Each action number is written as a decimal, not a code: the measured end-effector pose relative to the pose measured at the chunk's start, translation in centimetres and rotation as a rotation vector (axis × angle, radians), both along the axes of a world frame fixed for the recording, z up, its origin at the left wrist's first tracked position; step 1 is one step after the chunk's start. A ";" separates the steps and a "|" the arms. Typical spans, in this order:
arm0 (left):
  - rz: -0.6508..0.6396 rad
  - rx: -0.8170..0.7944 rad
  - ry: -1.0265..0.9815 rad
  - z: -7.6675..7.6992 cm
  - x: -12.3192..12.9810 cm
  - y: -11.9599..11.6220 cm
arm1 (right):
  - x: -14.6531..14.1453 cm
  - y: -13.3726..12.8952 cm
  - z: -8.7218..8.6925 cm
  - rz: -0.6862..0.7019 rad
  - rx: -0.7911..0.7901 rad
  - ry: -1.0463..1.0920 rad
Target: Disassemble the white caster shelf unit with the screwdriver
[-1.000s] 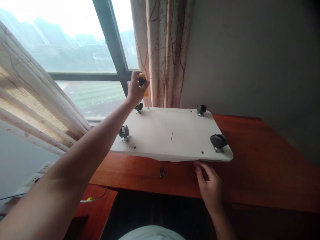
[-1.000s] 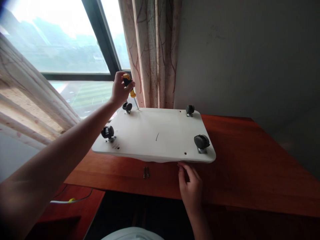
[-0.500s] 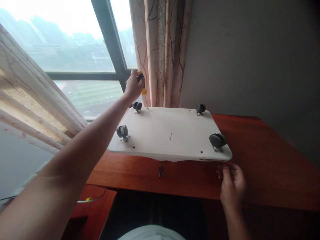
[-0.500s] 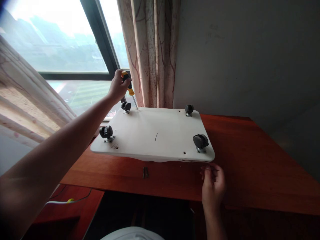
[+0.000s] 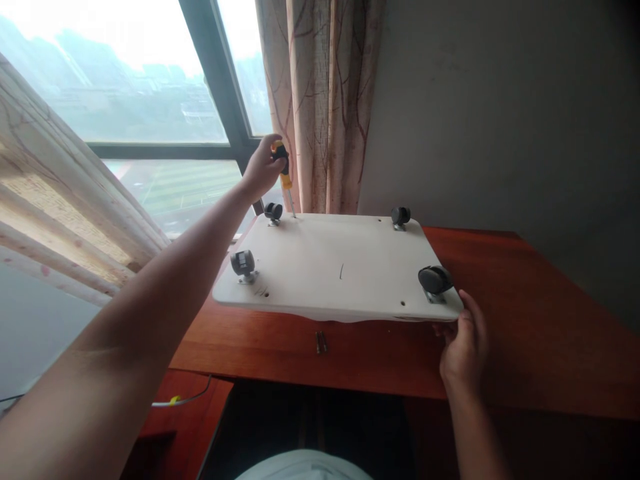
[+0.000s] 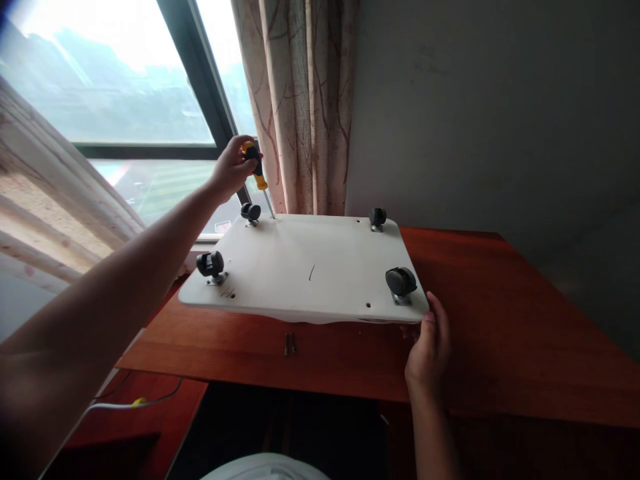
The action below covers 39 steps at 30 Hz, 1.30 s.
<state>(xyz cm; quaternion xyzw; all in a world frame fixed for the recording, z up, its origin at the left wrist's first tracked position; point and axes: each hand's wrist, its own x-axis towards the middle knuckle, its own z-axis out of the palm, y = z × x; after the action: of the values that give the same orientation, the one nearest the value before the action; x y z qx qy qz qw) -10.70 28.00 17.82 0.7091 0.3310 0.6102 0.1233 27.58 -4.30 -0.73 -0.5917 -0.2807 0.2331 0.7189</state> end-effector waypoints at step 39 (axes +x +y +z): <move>0.254 -0.056 0.390 1.7 2.6 -2.8 | 0.1 0.0 -0.9 0.004 0.002 -0.039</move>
<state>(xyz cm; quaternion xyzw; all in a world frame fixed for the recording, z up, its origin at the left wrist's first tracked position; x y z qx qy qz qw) -8.10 25.19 19.48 0.7625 0.4519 0.4631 -0.0012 27.64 -4.34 -1.60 -0.5948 -0.2960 0.2229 0.7134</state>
